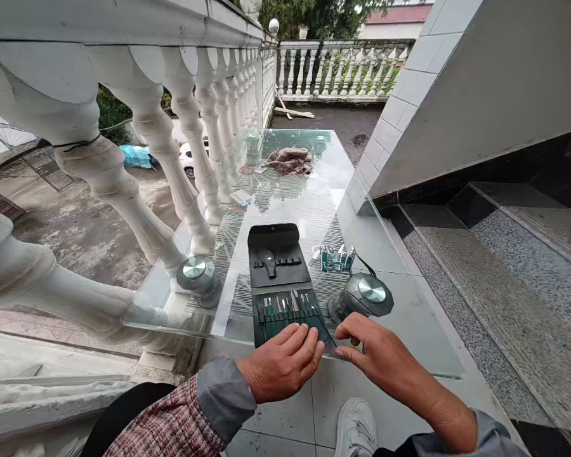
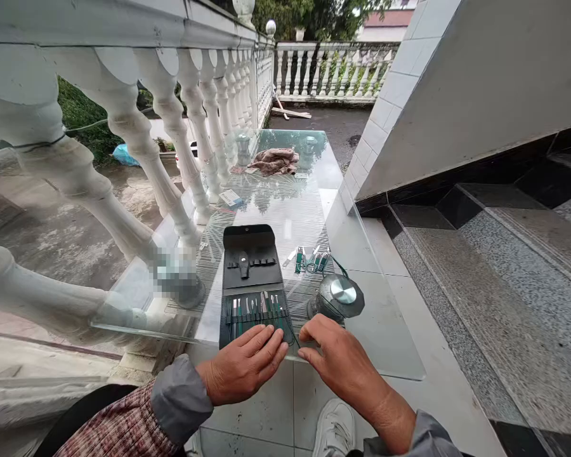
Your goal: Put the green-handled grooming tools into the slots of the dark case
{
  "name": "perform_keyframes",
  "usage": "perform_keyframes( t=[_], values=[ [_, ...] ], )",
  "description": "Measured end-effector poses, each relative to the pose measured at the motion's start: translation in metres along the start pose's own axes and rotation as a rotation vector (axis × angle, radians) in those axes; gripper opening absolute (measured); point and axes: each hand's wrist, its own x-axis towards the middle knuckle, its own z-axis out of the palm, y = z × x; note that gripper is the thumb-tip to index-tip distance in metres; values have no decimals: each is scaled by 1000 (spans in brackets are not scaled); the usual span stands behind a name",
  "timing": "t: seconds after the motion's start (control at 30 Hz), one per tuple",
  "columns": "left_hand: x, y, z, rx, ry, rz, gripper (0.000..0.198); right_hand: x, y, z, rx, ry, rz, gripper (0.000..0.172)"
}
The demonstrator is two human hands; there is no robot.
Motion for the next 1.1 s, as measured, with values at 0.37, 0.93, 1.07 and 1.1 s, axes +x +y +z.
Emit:
perform_keyframes(
  t=[0.37, 0.93, 1.07, 1.1],
  values=[
    [1, 0, 0, -7, 16, -1, 34, 11, 3, 24, -182, 245, -165, 17],
    [2, 0, 0, -10, 33, -5, 34, 19, -1, 20, 49, 135, -18, 11],
    [2, 0, 0, -17, 42, -18, 34, 21, -3, 21, 41, 171, 27, 15],
    [2, 0, -1, -17, 43, -19, 34, 21, -2, 20, 64, 167, 18, 14]
  ],
)
